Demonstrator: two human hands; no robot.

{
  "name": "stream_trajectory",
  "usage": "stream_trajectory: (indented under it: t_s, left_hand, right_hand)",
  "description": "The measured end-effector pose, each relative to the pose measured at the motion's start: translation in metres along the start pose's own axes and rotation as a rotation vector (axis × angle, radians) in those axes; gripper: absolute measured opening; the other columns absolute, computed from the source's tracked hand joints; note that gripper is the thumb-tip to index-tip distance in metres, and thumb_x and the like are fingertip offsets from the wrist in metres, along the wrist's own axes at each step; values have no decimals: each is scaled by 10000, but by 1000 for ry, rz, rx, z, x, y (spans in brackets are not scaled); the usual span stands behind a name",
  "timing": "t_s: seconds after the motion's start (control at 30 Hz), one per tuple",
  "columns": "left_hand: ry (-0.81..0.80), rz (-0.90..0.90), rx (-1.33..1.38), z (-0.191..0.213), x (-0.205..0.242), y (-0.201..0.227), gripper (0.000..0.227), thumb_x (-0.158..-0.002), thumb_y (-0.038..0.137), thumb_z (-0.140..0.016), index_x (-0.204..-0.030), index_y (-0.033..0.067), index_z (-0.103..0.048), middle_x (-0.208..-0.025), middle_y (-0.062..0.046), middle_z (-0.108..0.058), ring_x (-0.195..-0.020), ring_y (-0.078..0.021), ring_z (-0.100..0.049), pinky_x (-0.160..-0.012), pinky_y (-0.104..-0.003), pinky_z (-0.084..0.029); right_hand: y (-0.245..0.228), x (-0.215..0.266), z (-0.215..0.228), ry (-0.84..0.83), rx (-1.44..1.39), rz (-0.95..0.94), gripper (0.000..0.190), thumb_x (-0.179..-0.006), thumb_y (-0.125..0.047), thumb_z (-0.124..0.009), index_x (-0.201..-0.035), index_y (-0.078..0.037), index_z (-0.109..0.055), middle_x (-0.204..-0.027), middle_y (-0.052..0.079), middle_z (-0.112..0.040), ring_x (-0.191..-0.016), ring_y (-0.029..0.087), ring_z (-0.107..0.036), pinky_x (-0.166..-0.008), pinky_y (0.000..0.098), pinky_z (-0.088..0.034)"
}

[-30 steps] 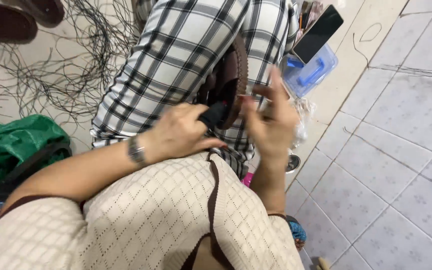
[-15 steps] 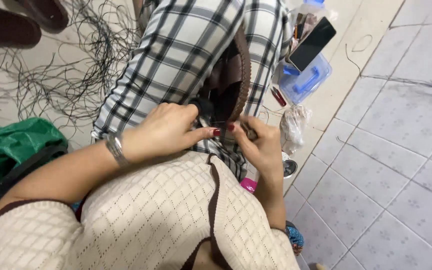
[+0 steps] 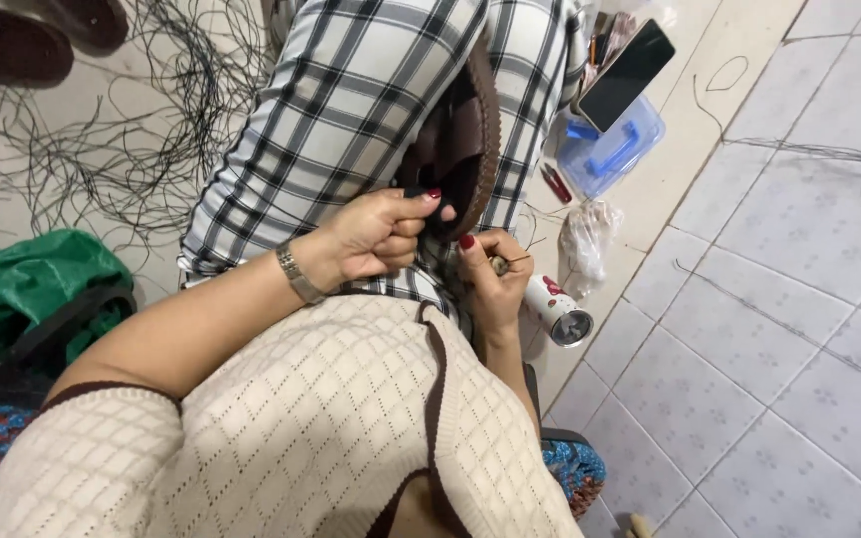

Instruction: Hand-sewing a brown sandal using a needle and black thread while sitting on the floor.

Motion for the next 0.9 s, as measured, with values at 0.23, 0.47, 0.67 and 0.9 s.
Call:
stream_trajectory:
  t_s: [0.23, 0.47, 0.67, 0.9]
  left_hand:
    - [-95, 106, -276, -20, 58, 19, 146, -1036, 201, -552, -970, 73, -572, -727, -77, -634, -339, -22, -428, -297, -141, -259]
    - [890, -732, -1739, 125, 165, 216, 319, -1361, 101, -666, -1057, 46, -588, -889, -57, -616, -776, -192, -557, -698, -403, -400]
    - [918, -579, -1934, -47, 132, 145, 1147, -822, 511, -874, -1556, -98, -236, -1578, -341, -217, -1453, -480, -153, -1191, -531, -85]
    - [217, -1313, -2527, -49, 47, 44, 1209, -640, 993, -765, -1625, 329, -539, -1746, -88, 0, -1606, -297, 99, -1321, -505, 152]
  right_hand:
    - [-118, 15, -55, -752, 347, 88, 111, -931, -97, -661, -998, -13, -687, -734, 173, -603, -656, 304, -572, -592, 405, -481]
    - [-99, 2, 13, -768, 1009, 394, 525, -1042, -2, -599, -1527, -114, -432, -929, 73, -594, -732, 144, -562, -544, 255, -483]
    - [-93, 3, 7, -677, 1341, 429, 482, -1081, -140, -600, -1520, -286, -466, -883, 16, -543, -570, 144, -484, -417, 312, -383]
    - [-109, 10, -8, -630, 1566, 437, 536, -1031, -150, -630, -1510, -336, -478, -828, 14, -522, -533, 152, -470, -397, 333, -359]
Point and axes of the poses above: each hand's wrist, its own x-axis away from the middle knuckle, its own z-axis out of the back of the hand, y = z × x, the point moved 5 cm from there along -x, towards the middle knuckle
